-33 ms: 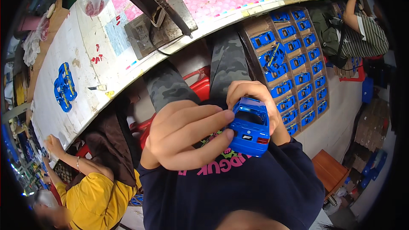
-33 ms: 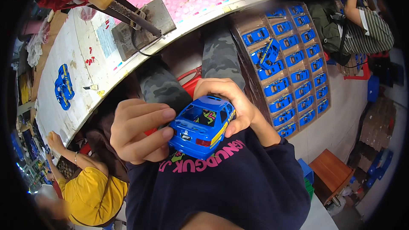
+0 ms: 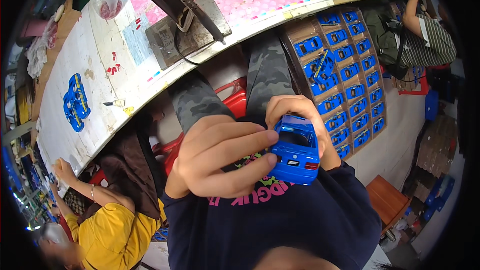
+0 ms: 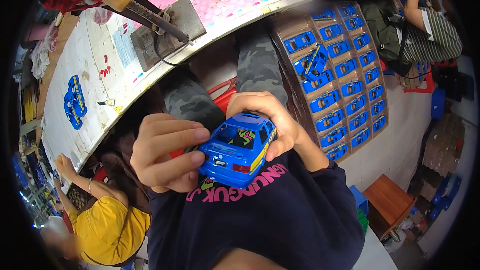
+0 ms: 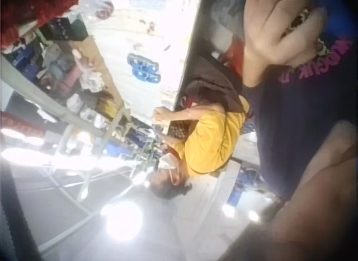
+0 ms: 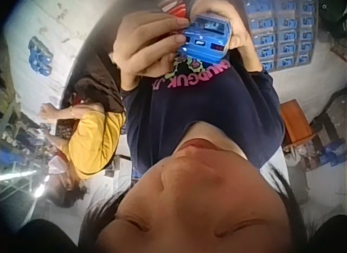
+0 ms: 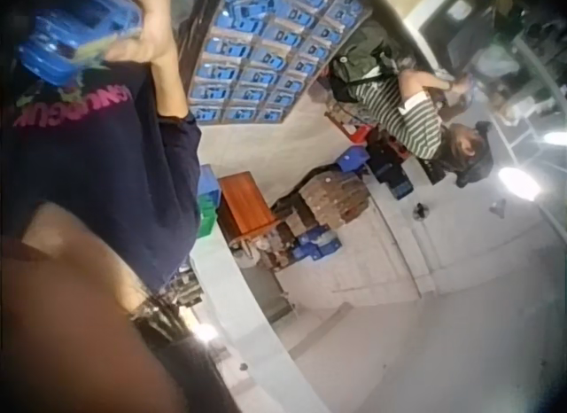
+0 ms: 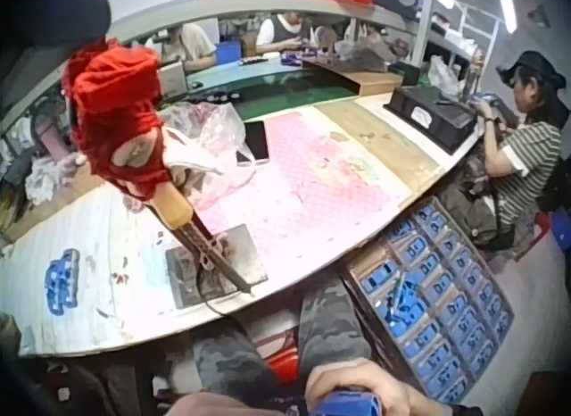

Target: The person assembles blue plastic toy car bodies by hand. They pick up a car body, insert small red pieces into the interior, and use a soldering iron to smooth the edges or melt the plastic. The person repeats this process for multiple car bodies, placing the finished items on the table.

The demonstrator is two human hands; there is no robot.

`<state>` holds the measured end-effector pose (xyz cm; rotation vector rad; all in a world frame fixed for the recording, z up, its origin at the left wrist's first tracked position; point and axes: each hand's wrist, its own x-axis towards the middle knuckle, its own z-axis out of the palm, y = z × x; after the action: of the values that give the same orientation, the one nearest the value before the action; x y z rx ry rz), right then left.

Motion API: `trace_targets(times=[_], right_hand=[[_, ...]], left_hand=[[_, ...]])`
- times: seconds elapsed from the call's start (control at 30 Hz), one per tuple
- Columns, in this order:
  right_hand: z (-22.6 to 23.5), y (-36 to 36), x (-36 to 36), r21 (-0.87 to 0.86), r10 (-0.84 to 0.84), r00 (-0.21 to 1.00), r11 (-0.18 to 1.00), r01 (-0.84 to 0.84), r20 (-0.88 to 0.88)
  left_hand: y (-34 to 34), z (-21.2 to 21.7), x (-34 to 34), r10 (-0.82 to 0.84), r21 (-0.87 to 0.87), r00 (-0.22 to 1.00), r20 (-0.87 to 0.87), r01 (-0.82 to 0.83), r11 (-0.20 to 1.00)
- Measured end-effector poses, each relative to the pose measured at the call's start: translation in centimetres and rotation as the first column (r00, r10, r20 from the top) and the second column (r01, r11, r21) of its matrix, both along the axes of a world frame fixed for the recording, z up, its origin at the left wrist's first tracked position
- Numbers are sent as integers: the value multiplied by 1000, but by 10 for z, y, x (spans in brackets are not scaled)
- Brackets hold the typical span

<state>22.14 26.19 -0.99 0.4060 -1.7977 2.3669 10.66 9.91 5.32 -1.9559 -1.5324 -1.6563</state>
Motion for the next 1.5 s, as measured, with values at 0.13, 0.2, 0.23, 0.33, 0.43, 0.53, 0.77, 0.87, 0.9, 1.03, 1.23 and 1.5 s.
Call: trace_targets(times=[0.13, 0.2, 0.23, 0.33, 0.43, 0.53, 0.77, 0.87, 0.9, 1.03, 1.23, 1.5], right_hand=[[-1, -2, -3, -45, 30, 999, 999, -31, -28], [1, 1, -4, -6, 33, 999, 999, -33, -32], [1, 2, -4, -2, 27, 999, 1000, -27, -35], [1, -1, -3, -2, 0, 999, 1000, 0, -43], [1, 0, -3, -48, -36, 998, 998, 33, -52], [-2, 0, -3, -40, -30, 998, 999, 28, -51], [-9, 1, -5, -60, 27, 999, 998, -29, -24], [-17, 3, -6, -84, 105, 994, 991, -103, 19], [-23, 6, -5, -92, 154, 987, 985, -149, 45], [-22, 4, 18, -201, 59, 846, 978, 58, 530], [-48, 15, 3, -494, 246, 866, 870, 0, 434], [-27, 12, -29, -161, -185, 873, 945, 284, 451]], left_hand=[[5, -12, 11, -173, 44, 929, 327, 168, 985], [7, -10, 14, -180, 42, 905, 385, 177, 983], [8, -10, 16, -181, 41, 892, 414, 181, 983], [7, -11, 20, -167, 46, 884, 437, 164, 985], [12, -6, 20, -138, 9, 909, 392, 146, 989], [12, -9, 22, -94, 23, 926, 365, 92, 996], [12, -13, 17, -35, 55, 993, 110, 29, 998], [12, -22, 20, 13, 56, 992, 122, -20, 998], [12, -29, 21, 12, 42, 986, 169, -20, 999], [-1, -55, 21, 193, -184, 917, 348, -136, 974], [-5, -121, 42, 488, -414, 400, 776, -262, 872], [15, -123, 36, 371, -335, 129, 920, -236, 912]])
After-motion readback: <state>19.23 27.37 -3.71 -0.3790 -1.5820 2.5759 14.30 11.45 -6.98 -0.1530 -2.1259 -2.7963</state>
